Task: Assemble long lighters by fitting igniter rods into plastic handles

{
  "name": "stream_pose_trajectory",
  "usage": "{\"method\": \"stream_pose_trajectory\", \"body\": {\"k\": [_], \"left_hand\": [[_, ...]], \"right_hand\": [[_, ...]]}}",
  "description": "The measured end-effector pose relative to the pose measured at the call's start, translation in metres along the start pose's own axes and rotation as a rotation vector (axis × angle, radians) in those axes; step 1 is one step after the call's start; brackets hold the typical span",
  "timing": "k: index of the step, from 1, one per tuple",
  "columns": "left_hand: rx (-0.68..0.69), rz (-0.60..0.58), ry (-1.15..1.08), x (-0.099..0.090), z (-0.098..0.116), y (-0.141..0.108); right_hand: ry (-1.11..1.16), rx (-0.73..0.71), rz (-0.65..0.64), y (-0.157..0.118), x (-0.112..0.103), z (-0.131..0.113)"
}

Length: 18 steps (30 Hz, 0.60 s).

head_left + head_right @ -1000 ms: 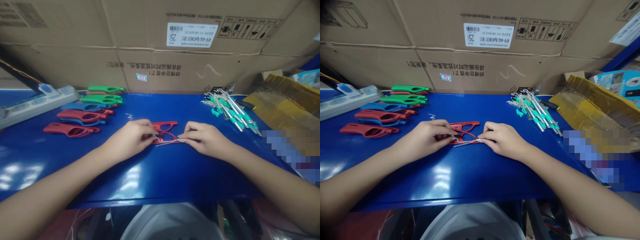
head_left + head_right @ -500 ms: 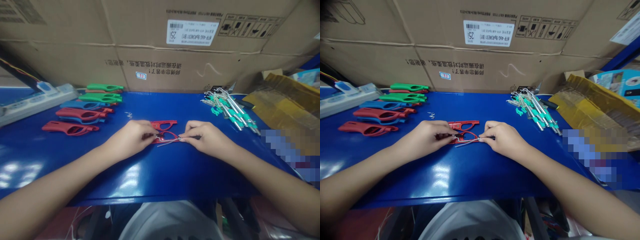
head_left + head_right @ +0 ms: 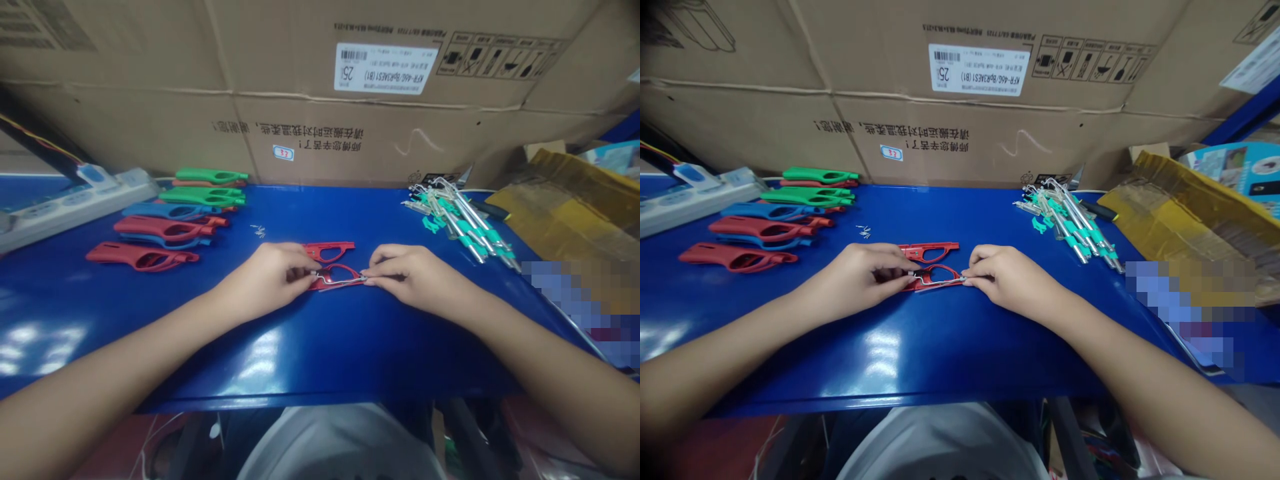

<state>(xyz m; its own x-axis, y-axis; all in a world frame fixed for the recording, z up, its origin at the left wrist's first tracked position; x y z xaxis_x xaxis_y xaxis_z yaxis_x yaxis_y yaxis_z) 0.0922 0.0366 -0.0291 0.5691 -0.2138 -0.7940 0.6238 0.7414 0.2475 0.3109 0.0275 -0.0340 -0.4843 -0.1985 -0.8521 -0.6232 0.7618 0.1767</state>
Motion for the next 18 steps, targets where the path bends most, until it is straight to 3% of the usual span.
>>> {"method": "stream_pose_trajectory", "body": {"k": [5,12,18], "left_hand": [[0.000,-0.017,-0.011,-0.003,0.002,-0.001],[0.040,-0.019,-0.024,-0.002,0.000,0.001],[0.041,0.006,-0.041,0.001,-0.002,0.001]], "right_hand": [[-0.046,-0.017,-0.010,-0.003,-0.002,-0.004],[-0.111,-0.072,0.089,-0.004,0.004,-0.008],[-0.283,-0.170,0.062,-0.002,0.013,-0.017]]}}
Point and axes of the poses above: each hand's wrist, its own y-axis towards the middle knuckle, its own x-axis out of the palm, z = x × y, the point moved 5 cm from there along y, towards the middle knuckle, and after that the axes turned 1 degree about -z, right-handed, at the moved point
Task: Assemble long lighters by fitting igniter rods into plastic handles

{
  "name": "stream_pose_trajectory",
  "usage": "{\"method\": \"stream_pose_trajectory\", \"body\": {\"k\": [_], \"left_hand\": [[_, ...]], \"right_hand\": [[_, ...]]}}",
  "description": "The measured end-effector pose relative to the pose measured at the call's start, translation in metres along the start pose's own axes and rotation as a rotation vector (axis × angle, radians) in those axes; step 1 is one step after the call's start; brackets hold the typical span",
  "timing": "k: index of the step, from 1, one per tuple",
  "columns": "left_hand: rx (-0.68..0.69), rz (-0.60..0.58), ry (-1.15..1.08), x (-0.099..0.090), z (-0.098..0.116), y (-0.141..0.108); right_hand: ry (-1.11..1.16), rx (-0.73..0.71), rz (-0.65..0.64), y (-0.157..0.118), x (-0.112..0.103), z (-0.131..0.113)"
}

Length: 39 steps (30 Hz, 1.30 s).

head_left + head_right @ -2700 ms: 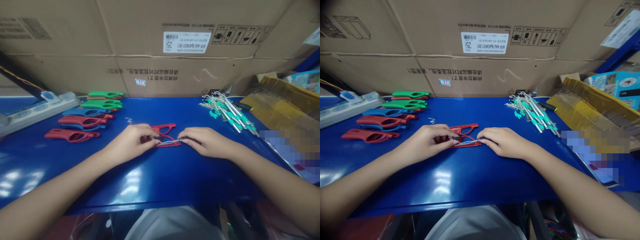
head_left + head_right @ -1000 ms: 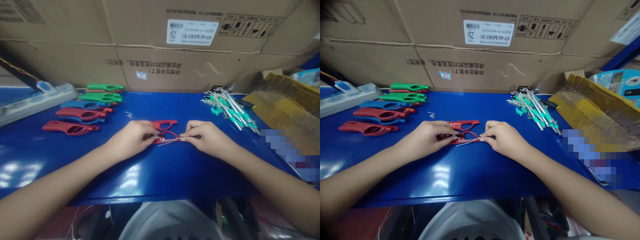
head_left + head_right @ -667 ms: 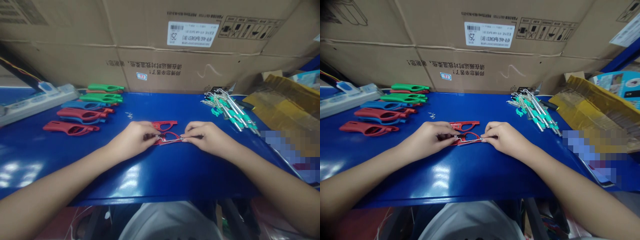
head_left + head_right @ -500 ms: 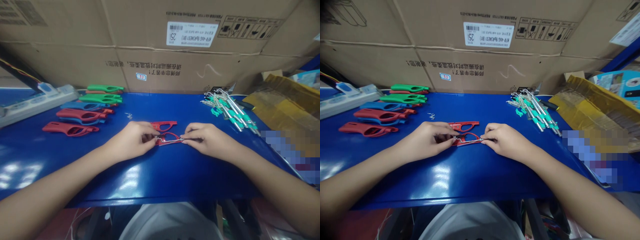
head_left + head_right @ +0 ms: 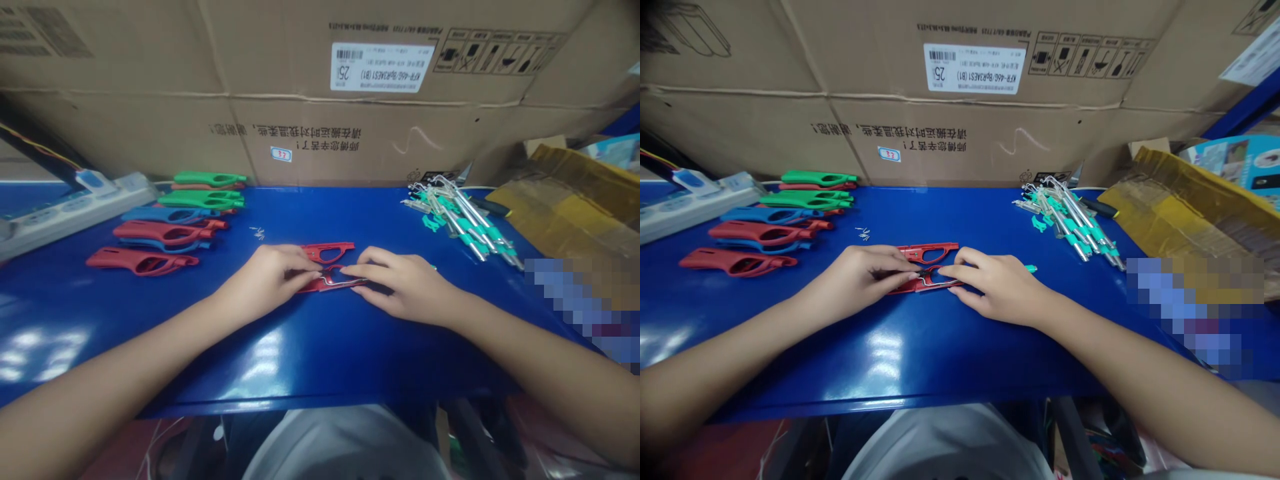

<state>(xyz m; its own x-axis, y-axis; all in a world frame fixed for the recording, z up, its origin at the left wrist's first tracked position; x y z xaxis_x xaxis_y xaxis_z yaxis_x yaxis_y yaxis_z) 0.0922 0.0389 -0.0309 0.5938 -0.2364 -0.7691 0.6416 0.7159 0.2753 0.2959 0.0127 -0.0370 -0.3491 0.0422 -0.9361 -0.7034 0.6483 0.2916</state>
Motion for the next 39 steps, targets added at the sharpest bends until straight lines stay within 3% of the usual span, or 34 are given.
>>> {"method": "stream_pose_trajectory", "body": {"k": [7,13,24,31,39], "left_hand": [[0.066,0.022,0.038,0.007,0.004,-0.001],[0.129,0.011,0.109,0.011,0.010,-0.004],[0.046,-0.125,0.299,0.014,0.013,-0.009],[0.073,-0.112,0.237,0.013,0.013,-0.008],[0.094,-0.093,0.157,0.016,0.011,-0.006]], "right_hand": [[-0.010,-0.111,-0.018,-0.001,0.008,-0.007],[0.013,-0.111,-0.048,-0.001,0.010,-0.006],[0.012,-0.069,-0.027,0.001,0.009,-0.006],[0.176,0.040,-0.024,0.003,0.006,-0.003],[0.179,0.026,-0.027,0.004,0.006,-0.002]]}}
Point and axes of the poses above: each hand's wrist, its own y-axis towards the middle knuckle, its own x-axis out of the palm, z = x × y, the point moved 5 cm from there along y, towards the middle knuckle, and after that the axes turned 1 degree about -z, right-handed, at the moved point
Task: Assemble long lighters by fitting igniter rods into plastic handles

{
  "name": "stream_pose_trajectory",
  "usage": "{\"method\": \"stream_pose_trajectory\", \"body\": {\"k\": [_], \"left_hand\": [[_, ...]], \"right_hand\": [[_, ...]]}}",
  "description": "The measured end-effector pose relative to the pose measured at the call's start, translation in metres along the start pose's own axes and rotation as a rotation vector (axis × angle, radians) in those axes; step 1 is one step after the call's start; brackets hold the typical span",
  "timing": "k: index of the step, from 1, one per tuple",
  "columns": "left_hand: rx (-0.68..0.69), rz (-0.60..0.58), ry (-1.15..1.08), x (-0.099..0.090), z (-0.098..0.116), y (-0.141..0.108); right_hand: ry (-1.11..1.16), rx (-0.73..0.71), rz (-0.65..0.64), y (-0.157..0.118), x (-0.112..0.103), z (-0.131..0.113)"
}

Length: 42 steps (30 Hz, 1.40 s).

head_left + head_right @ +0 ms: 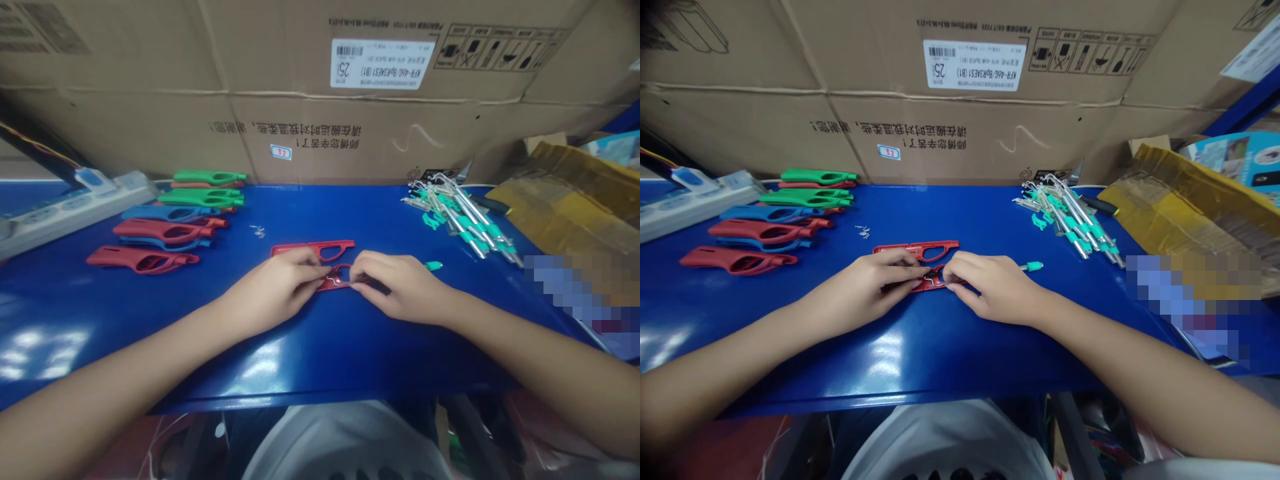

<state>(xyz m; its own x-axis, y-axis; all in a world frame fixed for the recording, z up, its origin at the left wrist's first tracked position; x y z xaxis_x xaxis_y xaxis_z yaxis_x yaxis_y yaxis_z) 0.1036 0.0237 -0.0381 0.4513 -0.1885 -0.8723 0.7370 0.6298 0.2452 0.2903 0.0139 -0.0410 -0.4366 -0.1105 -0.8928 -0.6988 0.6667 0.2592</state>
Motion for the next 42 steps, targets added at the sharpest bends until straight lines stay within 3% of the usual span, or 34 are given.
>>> {"method": "stream_pose_trajectory", "body": {"k": [11,18,27,42], "left_hand": [[0.029,0.097,-0.100,0.0003,-0.0050,0.0004],[0.030,0.044,-0.001,0.0038,0.0002,-0.0019],[0.029,0.198,-0.102,-0.0011,-0.0068,-0.0003],[0.060,0.220,-0.136,-0.0002,-0.0054,0.0011]], "right_hand": [[-0.004,0.010,-0.003,-0.0002,-0.0004,0.0007],[-0.003,0.009,0.001,-0.0012,-0.0006,0.0013],[0.010,0.045,0.006,-0.0009,-0.0005,0.0020],[0.032,0.044,-0.011,-0.0008,-0.0014,0.0003]]}}
Point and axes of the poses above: each hand's wrist, its own y-axis towards the middle knuckle, its own x-axis out of the palm, z = x × y, the point moved 5 cm from there along y, towards the middle knuckle, and after that the axes turned 1 degree about -z, right-handed, at the moved point
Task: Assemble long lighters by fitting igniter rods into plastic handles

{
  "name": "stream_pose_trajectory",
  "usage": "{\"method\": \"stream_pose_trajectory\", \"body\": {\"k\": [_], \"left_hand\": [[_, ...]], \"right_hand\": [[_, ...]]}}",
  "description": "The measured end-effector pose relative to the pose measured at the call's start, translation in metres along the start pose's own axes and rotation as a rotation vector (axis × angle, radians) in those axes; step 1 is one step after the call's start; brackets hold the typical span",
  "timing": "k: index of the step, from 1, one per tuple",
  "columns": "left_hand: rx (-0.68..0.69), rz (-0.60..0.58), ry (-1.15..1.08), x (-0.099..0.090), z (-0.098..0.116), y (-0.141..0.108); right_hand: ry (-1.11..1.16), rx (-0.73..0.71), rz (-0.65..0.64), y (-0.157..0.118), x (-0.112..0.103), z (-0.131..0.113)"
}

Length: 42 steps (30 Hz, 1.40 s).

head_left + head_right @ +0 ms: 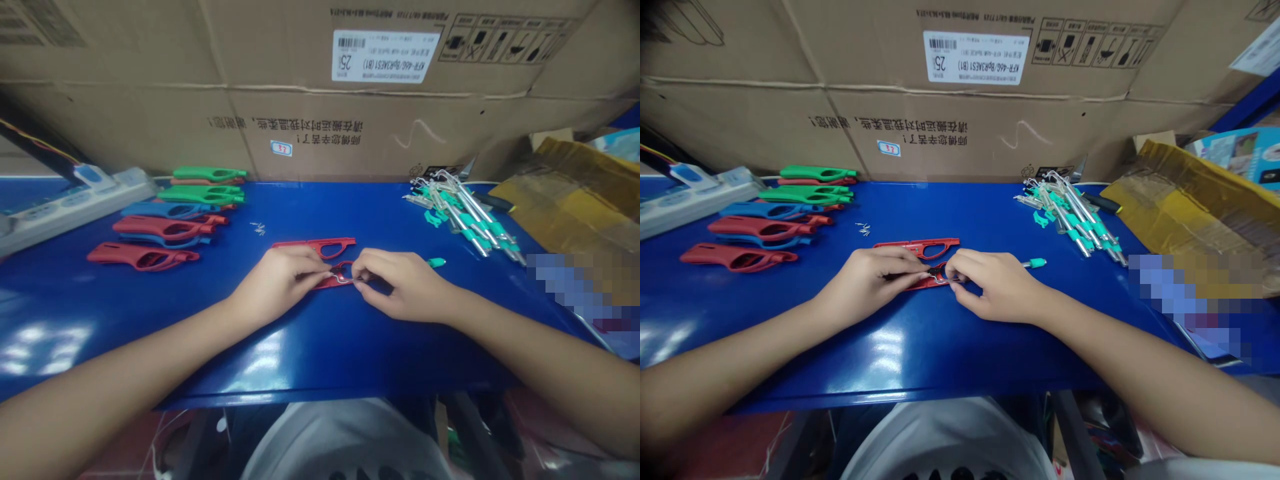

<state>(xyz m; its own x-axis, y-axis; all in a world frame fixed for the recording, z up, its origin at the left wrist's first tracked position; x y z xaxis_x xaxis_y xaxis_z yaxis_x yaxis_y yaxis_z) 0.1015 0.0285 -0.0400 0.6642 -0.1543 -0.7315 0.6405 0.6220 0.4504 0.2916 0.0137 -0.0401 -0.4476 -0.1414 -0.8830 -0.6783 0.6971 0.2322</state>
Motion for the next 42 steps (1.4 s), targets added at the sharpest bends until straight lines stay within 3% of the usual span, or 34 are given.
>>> {"method": "stream_pose_trajectory", "body": {"k": [12,22,30,42], "left_hand": [[0.031,-0.026,0.120,0.003,0.001,-0.001],[-0.010,-0.178,0.413,0.007,0.008,-0.001],[-0.036,-0.154,0.195,0.008,0.012,0.000],[-0.020,-0.180,0.070,0.010,0.017,0.000]], "right_hand": [[-0.013,0.014,-0.003,0.000,0.001,0.001],[-0.005,0.039,-0.013,0.000,0.001,0.000],[0.051,0.085,0.137,0.001,-0.004,0.009],[-0.062,0.157,0.003,0.002,0.002,0.013]]}}
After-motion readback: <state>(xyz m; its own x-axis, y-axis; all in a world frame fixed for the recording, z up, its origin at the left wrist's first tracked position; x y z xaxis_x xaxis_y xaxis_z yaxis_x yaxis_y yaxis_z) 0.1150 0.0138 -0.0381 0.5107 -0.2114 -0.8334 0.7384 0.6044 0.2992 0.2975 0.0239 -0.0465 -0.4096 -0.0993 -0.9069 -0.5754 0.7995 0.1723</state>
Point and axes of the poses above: each hand's wrist, its own y-axis towards the middle knuckle, its own x-axis out of the palm, z = x × y, the point moved 5 cm from there along y, towards the middle knuckle, and after that the axes turned 1 degree about -z, right-handed, at the moved point
